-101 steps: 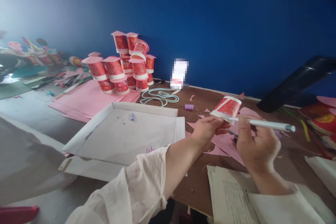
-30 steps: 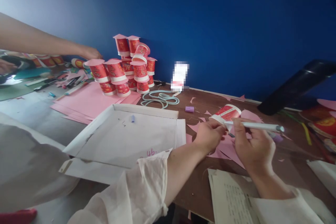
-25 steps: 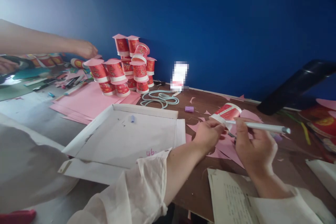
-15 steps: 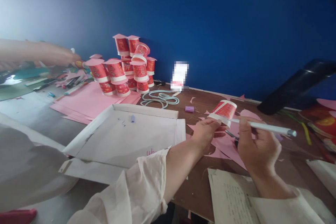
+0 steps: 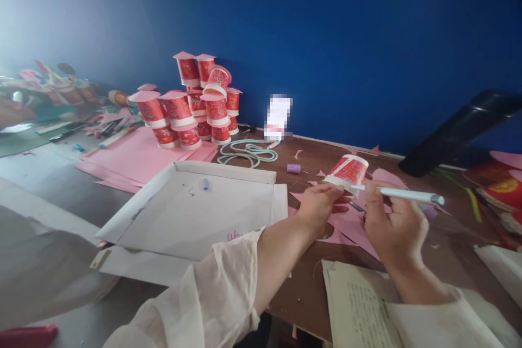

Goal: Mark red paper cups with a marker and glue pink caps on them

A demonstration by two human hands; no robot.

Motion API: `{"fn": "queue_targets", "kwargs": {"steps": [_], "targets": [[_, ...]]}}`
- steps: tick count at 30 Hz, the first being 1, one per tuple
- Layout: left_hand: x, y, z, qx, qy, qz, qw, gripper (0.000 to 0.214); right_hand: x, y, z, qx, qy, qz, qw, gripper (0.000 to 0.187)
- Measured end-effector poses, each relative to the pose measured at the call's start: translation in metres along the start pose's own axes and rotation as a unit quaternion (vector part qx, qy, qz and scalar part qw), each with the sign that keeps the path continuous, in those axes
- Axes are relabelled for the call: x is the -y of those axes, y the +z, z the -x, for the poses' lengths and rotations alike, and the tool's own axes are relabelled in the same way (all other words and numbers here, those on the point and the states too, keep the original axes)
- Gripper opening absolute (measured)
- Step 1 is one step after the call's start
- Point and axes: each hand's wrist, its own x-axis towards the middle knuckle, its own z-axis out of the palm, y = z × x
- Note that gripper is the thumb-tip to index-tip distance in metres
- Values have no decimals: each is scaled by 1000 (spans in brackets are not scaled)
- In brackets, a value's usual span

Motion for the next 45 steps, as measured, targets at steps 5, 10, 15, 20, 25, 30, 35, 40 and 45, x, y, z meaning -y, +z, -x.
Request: {"fn": "queue_targets", "kwargs": {"steps": [5,10,15,20,25,30,35,40,45], "targets": [[3,-2,-2,-8,6,-10,1000,9,-2,0,2,1,21,10,1000,39],[-3,2,2,-24,-15,11,1000,6,-2,1,2,-8,19,8,1000,40],[-9,5,7,-32,-43,48,997,15,0,-1,1,13,23,2,1000,41],[-11,4,5,-28,-69,78,994,20,6,-4,0,-47,42,-37,997,35],[-13,3,3,-28,-83,101,991,26,7,-5,0,-42,48,-33,997,34],[-13,3,4,-38,-85,111,990,24,5,-5,1,-36,46,-4,998,37],[-15,3,5,-44,-89,121,988,21,6,-4,0,-33,49,8,998,39],[-16,3,6,-48,-89,125,987,22,9,-5,-1,-36,54,8,998,41],[-17,3,6,-52,-95,127,986,21,9,-5,-1,-33,58,4,998,40]]}}
